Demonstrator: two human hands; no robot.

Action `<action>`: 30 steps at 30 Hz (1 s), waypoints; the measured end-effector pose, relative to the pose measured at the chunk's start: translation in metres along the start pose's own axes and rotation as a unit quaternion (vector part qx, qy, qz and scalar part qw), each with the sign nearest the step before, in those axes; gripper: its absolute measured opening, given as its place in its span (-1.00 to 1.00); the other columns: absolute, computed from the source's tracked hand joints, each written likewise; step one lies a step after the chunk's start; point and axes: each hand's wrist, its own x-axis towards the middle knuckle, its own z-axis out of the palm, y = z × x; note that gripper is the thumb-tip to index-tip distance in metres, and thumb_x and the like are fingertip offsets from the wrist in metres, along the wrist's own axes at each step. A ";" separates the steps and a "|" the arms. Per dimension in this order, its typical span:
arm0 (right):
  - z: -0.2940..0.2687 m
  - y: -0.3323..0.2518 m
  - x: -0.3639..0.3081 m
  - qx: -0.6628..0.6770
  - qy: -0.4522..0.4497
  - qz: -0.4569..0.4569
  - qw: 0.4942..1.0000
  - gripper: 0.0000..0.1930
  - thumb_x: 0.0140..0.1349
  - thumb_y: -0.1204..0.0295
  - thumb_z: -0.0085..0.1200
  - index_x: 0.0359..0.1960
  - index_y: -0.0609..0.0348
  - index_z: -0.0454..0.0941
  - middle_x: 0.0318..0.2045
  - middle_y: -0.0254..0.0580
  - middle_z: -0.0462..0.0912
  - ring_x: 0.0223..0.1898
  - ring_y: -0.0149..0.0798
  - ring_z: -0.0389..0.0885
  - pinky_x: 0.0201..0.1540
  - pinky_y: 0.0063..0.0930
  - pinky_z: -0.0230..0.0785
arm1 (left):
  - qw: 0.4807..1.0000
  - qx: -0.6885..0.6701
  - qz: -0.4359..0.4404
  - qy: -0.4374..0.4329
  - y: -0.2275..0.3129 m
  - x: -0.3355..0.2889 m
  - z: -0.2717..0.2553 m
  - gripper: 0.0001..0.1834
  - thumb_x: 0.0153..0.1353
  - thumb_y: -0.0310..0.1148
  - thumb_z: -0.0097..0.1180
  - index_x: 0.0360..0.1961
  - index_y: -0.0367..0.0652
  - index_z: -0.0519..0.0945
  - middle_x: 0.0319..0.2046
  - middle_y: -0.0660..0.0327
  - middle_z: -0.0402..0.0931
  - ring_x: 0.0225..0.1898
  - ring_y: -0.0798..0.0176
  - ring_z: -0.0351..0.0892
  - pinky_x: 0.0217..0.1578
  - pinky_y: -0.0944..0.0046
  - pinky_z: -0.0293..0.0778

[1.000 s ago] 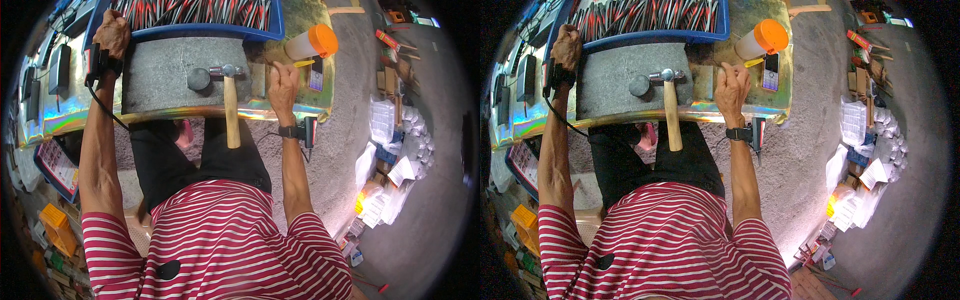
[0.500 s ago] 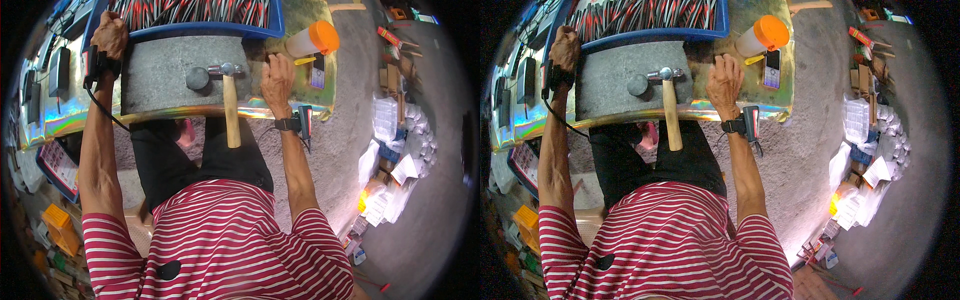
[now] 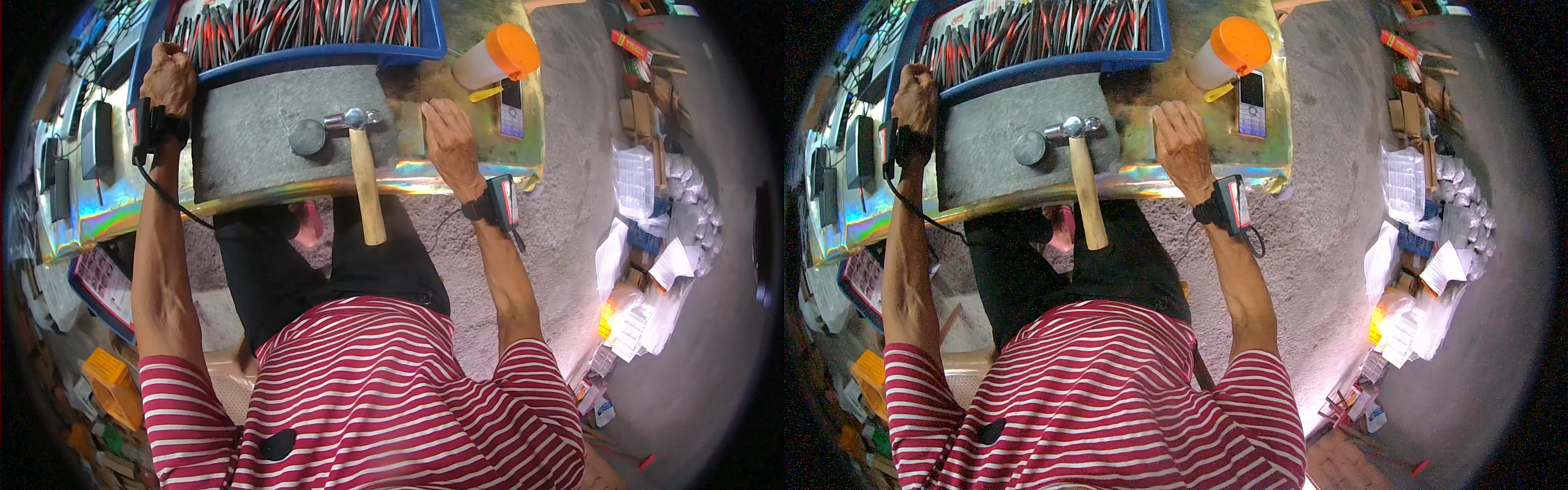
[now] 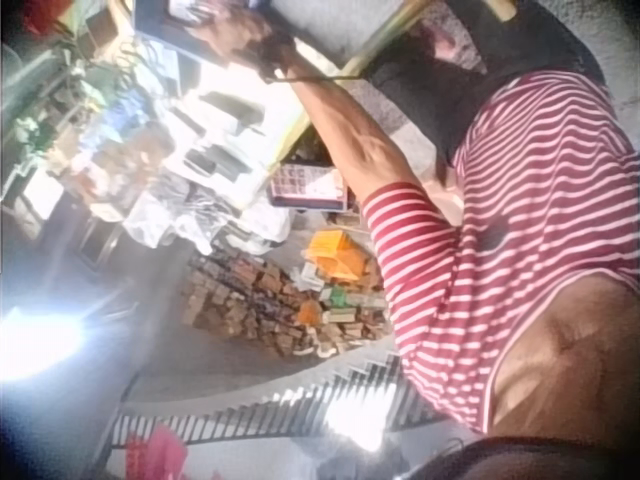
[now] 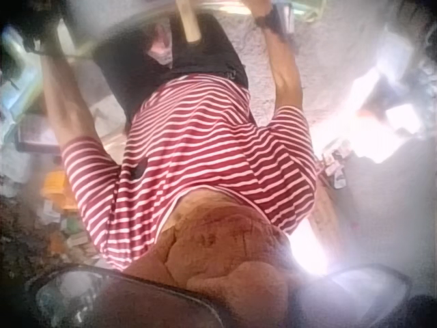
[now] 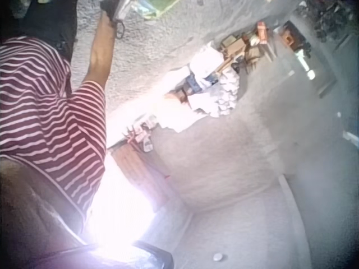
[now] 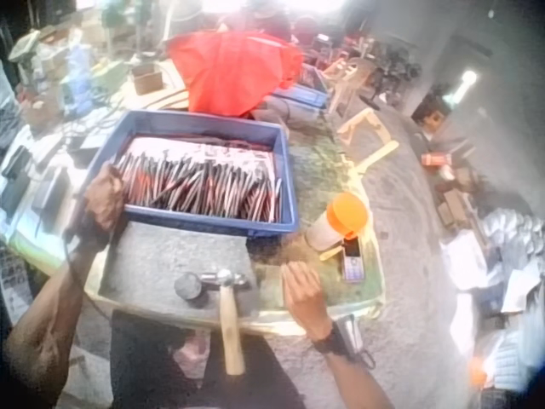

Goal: The person assembles electrical cable components by inserting wire ends into a small connector piece and using a hammer to tap the components together on a stone block.

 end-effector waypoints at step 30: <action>0.003 0.008 -0.017 0.020 0.141 0.207 0.968 -0.81 -0.15 0.56 -0.07 -0.40 0.20 0.42 -0.32 -0.10 0.40 -0.21 -0.06 0.33 -0.14 -0.23 0.14 | 0.999 -0.048 0.002 0.002 -0.001 -0.002 0.002 -0.72 0.06 -0.20 -0.21 -0.25 -0.04 0.43 -0.38 -0.02 0.50 -0.30 -0.08 0.49 -0.26 0.10 0.37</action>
